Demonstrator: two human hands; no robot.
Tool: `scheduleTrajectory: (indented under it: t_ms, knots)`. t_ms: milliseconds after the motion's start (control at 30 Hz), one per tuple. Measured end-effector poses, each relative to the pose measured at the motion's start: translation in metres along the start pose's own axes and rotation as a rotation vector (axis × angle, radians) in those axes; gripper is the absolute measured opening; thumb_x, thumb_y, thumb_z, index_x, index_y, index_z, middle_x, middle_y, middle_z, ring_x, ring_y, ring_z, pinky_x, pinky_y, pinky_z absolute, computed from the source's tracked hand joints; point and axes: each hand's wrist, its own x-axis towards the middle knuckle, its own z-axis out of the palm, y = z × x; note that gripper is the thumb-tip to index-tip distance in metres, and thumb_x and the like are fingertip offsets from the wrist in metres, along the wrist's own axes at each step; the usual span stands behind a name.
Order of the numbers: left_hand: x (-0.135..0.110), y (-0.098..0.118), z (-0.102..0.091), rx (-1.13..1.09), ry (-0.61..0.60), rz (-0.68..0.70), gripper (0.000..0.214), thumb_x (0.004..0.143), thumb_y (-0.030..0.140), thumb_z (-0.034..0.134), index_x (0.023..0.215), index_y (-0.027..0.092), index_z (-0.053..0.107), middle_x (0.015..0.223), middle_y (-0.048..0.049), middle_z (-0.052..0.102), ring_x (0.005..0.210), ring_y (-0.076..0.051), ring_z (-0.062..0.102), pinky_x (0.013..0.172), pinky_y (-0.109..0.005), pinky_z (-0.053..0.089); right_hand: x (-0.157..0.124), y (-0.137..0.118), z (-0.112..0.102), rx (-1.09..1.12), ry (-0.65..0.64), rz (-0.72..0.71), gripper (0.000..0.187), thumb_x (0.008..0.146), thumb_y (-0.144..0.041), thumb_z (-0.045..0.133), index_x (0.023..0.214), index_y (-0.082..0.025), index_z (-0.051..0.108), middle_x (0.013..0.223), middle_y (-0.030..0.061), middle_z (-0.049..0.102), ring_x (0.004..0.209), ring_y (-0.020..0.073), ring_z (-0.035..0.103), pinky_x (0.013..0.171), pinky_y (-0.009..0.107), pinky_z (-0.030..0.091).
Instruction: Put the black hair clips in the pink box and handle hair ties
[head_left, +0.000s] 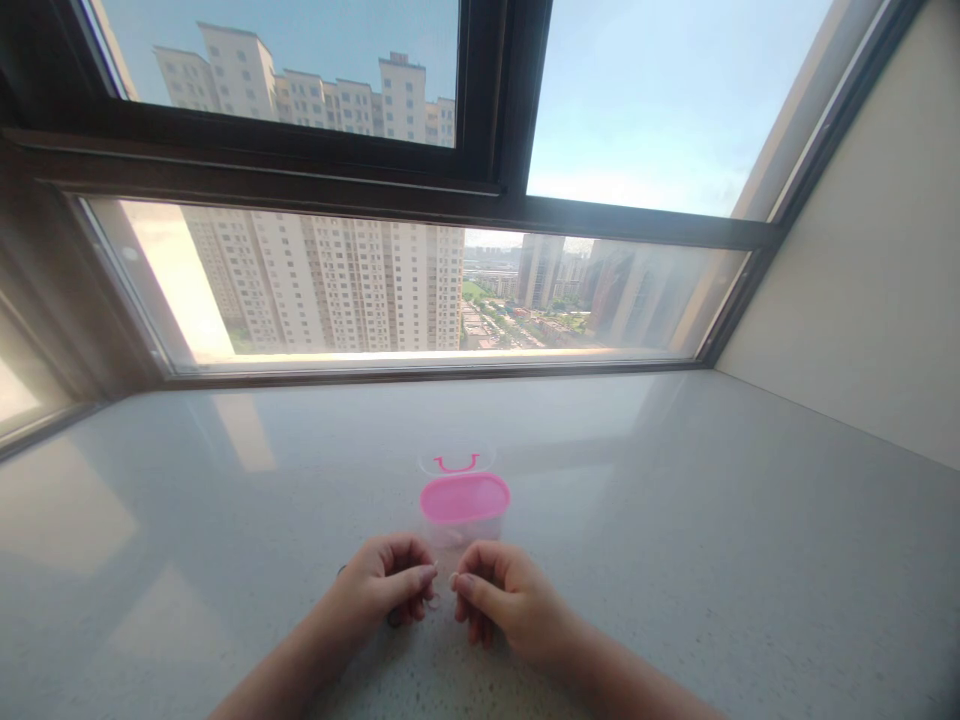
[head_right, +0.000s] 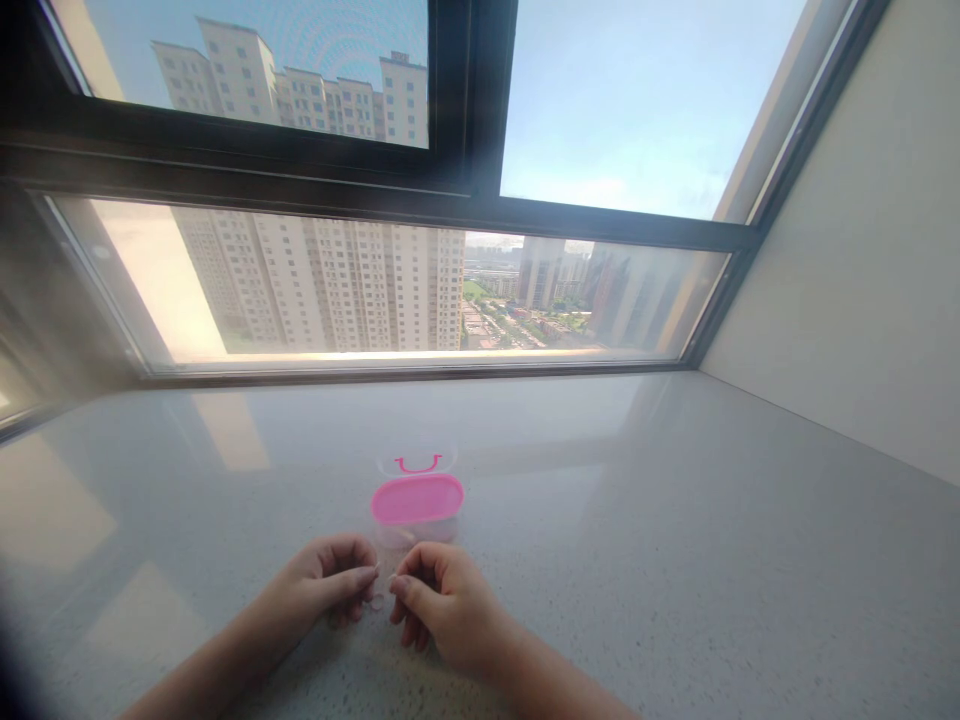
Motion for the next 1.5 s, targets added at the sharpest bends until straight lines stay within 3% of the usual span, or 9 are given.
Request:
scheduleTrajectory:
  t_ms: [133,367,500,667,1133,1500]
  knots:
    - [-0.004,0.001,0.007,0.126,-0.009,0.082,0.016,0.074,0.029,0.060,0.066,0.015,0.057,0.057,0.0013,0.057,0.049,-0.012,0.051,0.048,-0.021,0.037,-0.001,0.000,0.001,-0.007,0.001,0.004,0.044,0.068,-0.057,0.063,0.075,-0.015,0.049,0.060,-0.0008,0.058,0.042,0.0080,0.049,0.042,0.020,0.037]
    - [-0.014,0.000,0.018,0.530,0.112,0.310,0.013,0.079,0.020,0.054,0.070,0.018,0.062,0.062,0.0000,0.058,0.057,-0.013,0.050,0.052,-0.020,0.035,-0.003,-0.004,0.003,-0.020,0.000,-0.002,0.044,0.069,-0.056,0.064,0.075,-0.014,0.051,0.059,-0.0011,0.057,0.043,0.0073,0.048,0.043,0.020,0.037]
    - [-0.017,-0.004,0.016,0.663,0.087,0.487,0.012,0.081,0.016,0.051,0.074,0.019,0.060,0.069,-0.0012,0.059,0.061,-0.013,0.052,0.055,-0.019,0.037,-0.003,-0.002,0.003,-0.029,0.013,-0.026,0.037,0.072,-0.049,0.063,0.076,-0.014,0.052,0.060,-0.0008,0.057,0.043,0.0076,0.048,0.042,0.020,0.038]
    - [-0.021,-0.001,0.018,0.826,0.064,0.606,0.014,0.083,0.011,0.045,0.080,0.019,0.056,0.073,-0.0015,0.058,0.062,-0.013,0.051,0.058,-0.020,0.039,-0.003,0.000,0.003,-0.028,0.018,-0.051,0.026,0.073,-0.038,0.062,0.074,-0.014,0.053,0.060,-0.0009,0.057,0.043,0.0080,0.049,0.042,0.020,0.038]
    - [-0.019,-0.001,0.019,0.981,0.058,0.705,0.015,0.082,0.009,0.047,0.082,0.021,0.055,0.075,-0.0001,0.062,0.064,-0.013,0.055,0.058,-0.020,0.039,-0.001,0.002,0.001,-0.012,0.023,-0.034,0.019,0.073,-0.031,0.058,0.076,-0.012,0.056,0.059,0.0000,0.058,0.044,0.0091,0.050,0.042,0.021,0.040]
    - [-0.018,-0.004,0.017,0.955,0.101,0.703,0.018,0.083,0.009,0.047,0.085,0.022,0.059,0.077,-0.0001,0.063,0.067,-0.013,0.058,0.060,-0.021,0.041,0.001,0.000,-0.005,0.049,-0.047,-0.087,0.029,0.067,-0.033,0.071,0.081,-0.008,0.072,0.059,0.0040,0.060,0.051,0.0113,0.054,0.049,0.023,0.043]
